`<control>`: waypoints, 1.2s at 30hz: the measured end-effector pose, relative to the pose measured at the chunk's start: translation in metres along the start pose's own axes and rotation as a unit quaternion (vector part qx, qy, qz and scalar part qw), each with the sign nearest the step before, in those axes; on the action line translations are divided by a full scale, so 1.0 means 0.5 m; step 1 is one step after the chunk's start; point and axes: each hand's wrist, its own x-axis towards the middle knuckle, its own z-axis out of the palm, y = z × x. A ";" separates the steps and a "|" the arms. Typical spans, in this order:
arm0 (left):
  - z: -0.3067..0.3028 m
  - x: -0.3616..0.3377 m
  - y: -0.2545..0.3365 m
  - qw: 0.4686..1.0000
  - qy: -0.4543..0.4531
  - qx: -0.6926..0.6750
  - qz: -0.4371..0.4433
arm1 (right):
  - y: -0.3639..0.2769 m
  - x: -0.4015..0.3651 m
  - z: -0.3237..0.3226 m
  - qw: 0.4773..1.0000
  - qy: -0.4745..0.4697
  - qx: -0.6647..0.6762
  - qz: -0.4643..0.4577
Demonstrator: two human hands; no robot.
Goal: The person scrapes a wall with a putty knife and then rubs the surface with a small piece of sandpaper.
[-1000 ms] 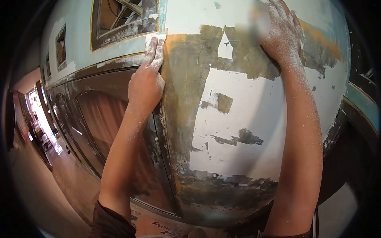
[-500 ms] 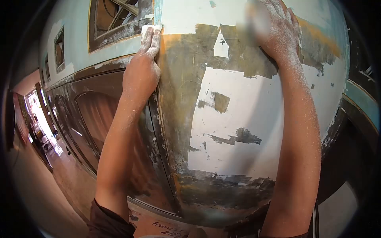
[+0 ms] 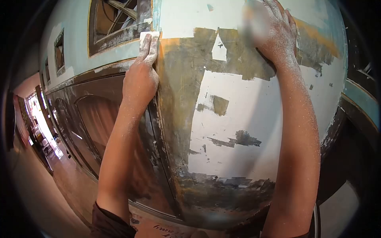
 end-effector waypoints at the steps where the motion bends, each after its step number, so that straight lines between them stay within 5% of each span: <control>1: -0.005 0.004 0.002 1.000 0.003 -0.001 0.000 | 0.009 0.001 0.012 0.999 0.023 -0.025 -0.018; 7: 0.015 0.012 -0.016 0.976 0.168 -0.044 0.131 | 0.005 0.000 0.008 1.000 0.012 -0.018 -0.007; 11: 0.016 0.029 -0.017 0.979 0.157 -0.040 0.125 | -0.041 0.005 -0.033 1.000 -0.009 -0.008 0.025; 13: -0.005 0.040 -0.004 0.997 0.057 0.003 0.055 | -0.045 0.005 -0.039 0.999 -0.008 0.026 0.036; 18: 0.010 0.019 -0.004 0.982 0.149 -0.011 0.112 | -0.039 0.009 -0.045 0.997 -0.024 0.051 0.049; 23: -0.012 0.053 -0.003 0.995 0.075 -0.005 0.069 | -0.039 0.000 -0.030 0.999 0.000 0.037 0.039; 26: 0.010 0.044 -0.008 0.974 0.178 -0.025 0.138 | -0.046 0.003 -0.043 0.998 -0.006 0.038 0.051; 28: -0.005 0.046 0.004 0.999 0.042 0.012 0.033 | -0.048 0.007 -0.048 0.996 -0.032 0.039 0.067; 29: -0.013 0.050 0.007 0.998 0.046 0.013 0.032 | -0.053 0.008 -0.048 0.997 -0.029 0.040 0.066; 32: -0.022 0.054 0.011 0.991 0.099 -0.007 0.084 | -0.042 0.005 -0.042 0.997 -0.025 0.050 0.052; 35: -0.015 0.044 0.011 0.997 0.056 -0.008 0.044 | -0.064 0.010 -0.063 0.996 -0.085 0.008 0.039; 36: -0.019 0.044 0.014 0.998 0.046 -0.002 0.036 | 0.009 -0.011 0.018 0.995 -0.004 -0.082 -0.051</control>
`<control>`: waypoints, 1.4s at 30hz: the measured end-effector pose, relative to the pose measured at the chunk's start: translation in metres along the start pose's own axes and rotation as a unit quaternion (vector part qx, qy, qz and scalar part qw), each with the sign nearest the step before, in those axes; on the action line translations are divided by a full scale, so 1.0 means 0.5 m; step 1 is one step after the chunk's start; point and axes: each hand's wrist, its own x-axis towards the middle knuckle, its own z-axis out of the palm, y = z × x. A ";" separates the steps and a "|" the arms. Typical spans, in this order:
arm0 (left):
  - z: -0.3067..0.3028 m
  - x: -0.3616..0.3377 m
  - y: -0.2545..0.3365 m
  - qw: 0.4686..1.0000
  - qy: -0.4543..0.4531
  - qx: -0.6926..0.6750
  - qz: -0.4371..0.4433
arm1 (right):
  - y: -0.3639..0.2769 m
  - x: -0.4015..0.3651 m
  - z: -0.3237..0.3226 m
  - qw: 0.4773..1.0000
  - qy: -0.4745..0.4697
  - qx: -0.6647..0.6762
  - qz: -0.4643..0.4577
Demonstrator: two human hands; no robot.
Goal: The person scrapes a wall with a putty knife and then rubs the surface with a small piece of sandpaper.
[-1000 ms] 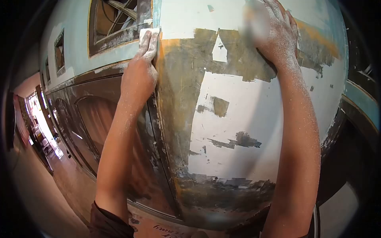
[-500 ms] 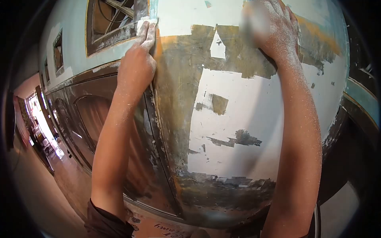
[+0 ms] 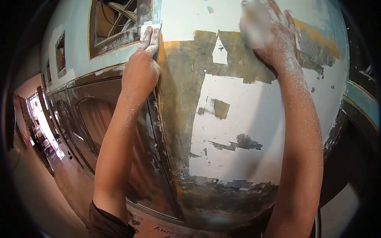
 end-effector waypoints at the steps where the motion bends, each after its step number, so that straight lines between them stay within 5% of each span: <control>1: -0.002 0.007 -0.002 1.000 0.005 -0.001 0.000 | -0.003 0.004 -0.002 1.000 0.004 -0.002 -0.001; 9: -0.006 0.010 -0.003 0.997 0.058 -0.023 0.051 | -0.028 0.036 -0.030 0.992 -0.091 -0.060 -0.057; 11: -0.013 0.027 0.001 0.999 -0.032 0.017 -0.015 | -0.045 0.058 -0.022 0.987 -0.129 -0.087 -0.026; 17: 0.014 0.028 -0.012 0.999 0.033 -0.018 0.018 | -0.075 0.070 -0.003 0.994 -0.089 -0.052 -0.035; 19: 0.005 0.034 -0.002 0.996 0.069 -0.013 0.053 | -0.083 0.078 -0.048 0.991 -0.084 0.092 -0.042; 21: 0.002 0.045 -0.006 1.000 0.016 0.010 0.004 | -0.085 0.084 -0.063 0.986 -0.134 0.091 -0.027; 23: 0.009 0.038 -0.017 0.983 0.141 -0.032 0.114 | -0.077 0.079 -0.045 0.989 -0.104 0.103 -0.030; 33: -0.017 0.047 -0.007 0.999 0.017 -0.021 0.024 | -0.107 0.086 -0.097 0.985 -0.135 0.108 0.005; 34: 0.002 0.038 -0.014 0.981 0.145 -0.039 0.122 | -0.087 0.086 -0.064 0.987 -0.121 0.104 -0.018; 35: 0.007 0.040 -0.017 0.981 0.145 -0.038 0.122 | -0.083 0.082 -0.055 0.987 -0.120 0.104 -0.017; 37: 0.000 0.050 -0.009 0.985 0.132 -0.025 0.107 | -0.083 0.083 -0.051 0.988 -0.116 0.099 -0.017; 38: -0.011 0.064 -0.011 0.999 0.019 -0.021 0.029 | -0.079 0.078 -0.036 0.988 -0.116 0.098 -0.018; 42: -0.012 0.061 -0.008 0.999 0.019 -0.023 0.024 | -0.063 0.066 0.010 0.997 -0.068 -0.031 -0.023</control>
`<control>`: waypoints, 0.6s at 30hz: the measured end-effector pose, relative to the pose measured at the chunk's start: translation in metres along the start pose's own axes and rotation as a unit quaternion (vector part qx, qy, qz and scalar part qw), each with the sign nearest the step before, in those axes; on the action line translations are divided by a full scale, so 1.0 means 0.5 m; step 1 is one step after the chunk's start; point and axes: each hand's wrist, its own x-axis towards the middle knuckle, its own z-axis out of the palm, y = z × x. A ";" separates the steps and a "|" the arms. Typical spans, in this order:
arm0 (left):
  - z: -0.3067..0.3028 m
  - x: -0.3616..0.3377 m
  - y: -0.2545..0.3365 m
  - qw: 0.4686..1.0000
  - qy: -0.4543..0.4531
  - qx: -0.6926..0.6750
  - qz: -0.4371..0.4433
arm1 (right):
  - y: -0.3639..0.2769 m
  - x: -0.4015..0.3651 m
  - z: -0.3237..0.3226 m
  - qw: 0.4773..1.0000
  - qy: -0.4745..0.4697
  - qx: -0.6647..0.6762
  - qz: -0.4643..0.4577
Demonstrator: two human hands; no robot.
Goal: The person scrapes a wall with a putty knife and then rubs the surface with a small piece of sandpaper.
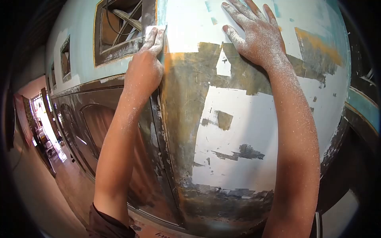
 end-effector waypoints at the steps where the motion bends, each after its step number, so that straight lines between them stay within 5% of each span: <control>1: 0.009 -0.005 -0.008 0.999 0.027 0.006 0.024 | -0.001 0.000 0.000 1.000 0.004 -0.006 -0.005; 7: -0.021 0.027 0.005 1.000 0.008 0.028 0.007 | -0.002 0.000 0.000 1.000 0.017 -0.005 0.000; 11: 0.004 0.015 -0.009 0.992 0.100 -0.001 0.082 | -0.005 -0.002 -0.005 1.000 0.012 0.004 0.007; 13: -0.015 0.024 0.002 1.000 0.023 0.009 0.019 | -0.005 0.000 -0.008 1.000 0.017 0.007 0.004; 18: 0.000 0.026 -0.012 0.999 0.027 0.008 0.034 | -0.003 -0.002 -0.004 1.000 0.016 0.011 0.003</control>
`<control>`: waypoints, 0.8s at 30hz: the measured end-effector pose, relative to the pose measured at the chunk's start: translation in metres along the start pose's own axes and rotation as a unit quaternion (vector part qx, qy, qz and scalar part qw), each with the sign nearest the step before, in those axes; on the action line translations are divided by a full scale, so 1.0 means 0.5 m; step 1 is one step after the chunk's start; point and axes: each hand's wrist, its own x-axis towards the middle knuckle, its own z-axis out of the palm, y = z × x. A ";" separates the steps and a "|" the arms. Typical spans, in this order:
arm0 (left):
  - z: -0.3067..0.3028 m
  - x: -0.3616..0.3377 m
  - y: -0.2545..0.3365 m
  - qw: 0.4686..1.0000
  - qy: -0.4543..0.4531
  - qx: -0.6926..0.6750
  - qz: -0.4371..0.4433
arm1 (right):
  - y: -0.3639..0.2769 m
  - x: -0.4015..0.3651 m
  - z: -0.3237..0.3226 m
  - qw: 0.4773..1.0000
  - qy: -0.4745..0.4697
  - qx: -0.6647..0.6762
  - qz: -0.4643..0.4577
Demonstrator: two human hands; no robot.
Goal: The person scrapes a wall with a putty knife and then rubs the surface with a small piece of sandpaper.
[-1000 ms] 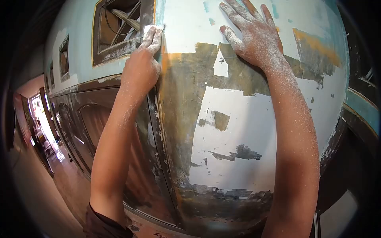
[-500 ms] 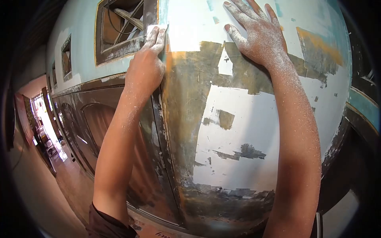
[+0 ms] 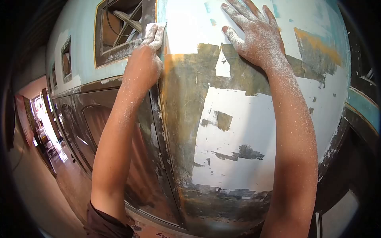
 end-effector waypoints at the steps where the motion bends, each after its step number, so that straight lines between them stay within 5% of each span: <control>1: 0.000 -0.002 0.000 1.000 0.014 -0.008 0.016 | -0.012 0.011 -0.025 1.000 0.007 0.001 -0.001; 2: -0.001 0.006 -0.001 1.000 0.012 -0.008 0.016 | -0.011 0.010 -0.066 0.987 -0.062 0.145 0.009; 24: -0.022 0.065 0.007 1.000 0.018 0.000 0.024 | -0.035 0.013 -0.107 0.982 -0.073 0.170 0.040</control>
